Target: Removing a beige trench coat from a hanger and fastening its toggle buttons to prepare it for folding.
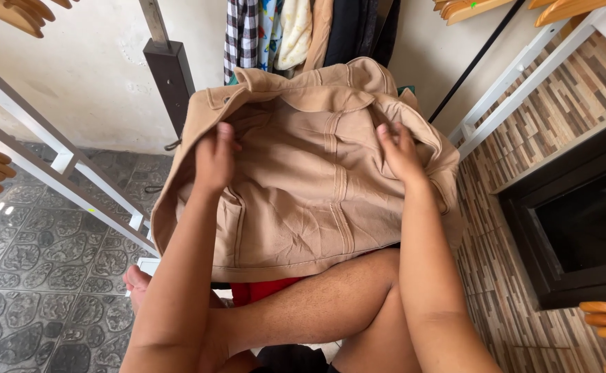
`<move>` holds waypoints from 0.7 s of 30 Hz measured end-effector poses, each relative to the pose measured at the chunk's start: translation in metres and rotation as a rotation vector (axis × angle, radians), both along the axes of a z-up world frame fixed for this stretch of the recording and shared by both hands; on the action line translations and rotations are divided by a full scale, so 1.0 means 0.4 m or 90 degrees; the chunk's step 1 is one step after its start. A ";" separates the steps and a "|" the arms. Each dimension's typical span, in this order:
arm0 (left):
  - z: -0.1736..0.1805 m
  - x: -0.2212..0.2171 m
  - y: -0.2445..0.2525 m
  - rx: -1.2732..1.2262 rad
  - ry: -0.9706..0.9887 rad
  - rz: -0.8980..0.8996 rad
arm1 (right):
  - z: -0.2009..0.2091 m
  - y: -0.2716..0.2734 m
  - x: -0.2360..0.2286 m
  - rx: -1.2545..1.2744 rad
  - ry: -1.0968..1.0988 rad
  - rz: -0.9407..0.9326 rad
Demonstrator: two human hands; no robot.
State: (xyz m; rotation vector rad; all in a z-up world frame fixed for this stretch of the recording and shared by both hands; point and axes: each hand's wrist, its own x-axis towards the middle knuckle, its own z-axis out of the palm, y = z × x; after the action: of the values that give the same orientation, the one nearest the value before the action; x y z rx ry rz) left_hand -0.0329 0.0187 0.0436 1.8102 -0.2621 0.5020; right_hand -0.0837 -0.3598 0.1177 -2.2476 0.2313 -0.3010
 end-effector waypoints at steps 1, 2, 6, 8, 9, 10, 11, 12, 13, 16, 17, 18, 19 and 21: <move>0.022 -0.004 -0.005 -0.001 0.000 -0.001 | -0.025 -0.025 0.026 -0.001 0.000 -0.001; 0.044 -0.006 -0.011 -0.254 0.103 -0.009 | -0.050 -0.051 0.052 0.203 0.017 -0.020; -0.017 0.094 0.064 -0.676 0.283 0.012 | -0.053 -0.141 0.090 0.850 0.072 -0.080; -0.001 0.073 0.076 -0.626 0.319 -0.073 | -0.181 -0.245 0.186 0.899 0.057 -0.101; 0.007 0.063 0.083 -0.572 0.353 -0.159 | -0.245 -0.297 0.236 0.947 0.041 -0.123; 0.017 0.056 0.081 -0.572 0.352 -0.158 | -0.210 -0.261 0.209 0.948 0.041 -0.121; 0.027 0.050 0.080 -0.605 0.319 -0.230 | -0.174 -0.225 0.183 0.971 -0.026 -0.117; 0.038 0.047 0.078 -0.637 0.285 -0.304 | -0.138 -0.190 0.157 0.992 -0.095 -0.113; 0.065 0.024 0.078 -0.636 0.284 -0.304 | -0.078 -0.155 0.112 0.993 -0.096 -0.112; 0.109 -0.016 0.084 -0.693 0.035 -0.390 | 0.039 -0.113 0.031 0.958 -0.390 0.012; 0.103 -0.009 0.095 -0.672 -0.034 -0.414 | 0.032 -0.136 0.037 0.855 -0.499 0.099; 0.095 -0.004 0.104 -0.651 -0.102 -0.438 | 0.022 -0.160 0.039 0.745 -0.604 0.181; 0.088 -0.012 0.104 -0.653 -0.098 -0.437 | 0.016 -0.134 0.027 0.744 -0.601 0.177; 0.090 -0.014 0.107 -0.655 -0.063 -0.458 | 0.012 -0.079 0.011 0.910 -0.431 0.176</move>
State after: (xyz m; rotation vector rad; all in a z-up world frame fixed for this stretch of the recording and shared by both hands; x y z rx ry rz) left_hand -0.0385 0.0616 0.0796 0.6150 -0.5671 0.1397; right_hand -0.0794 -0.3916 0.1227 -0.6806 -0.1992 -0.5044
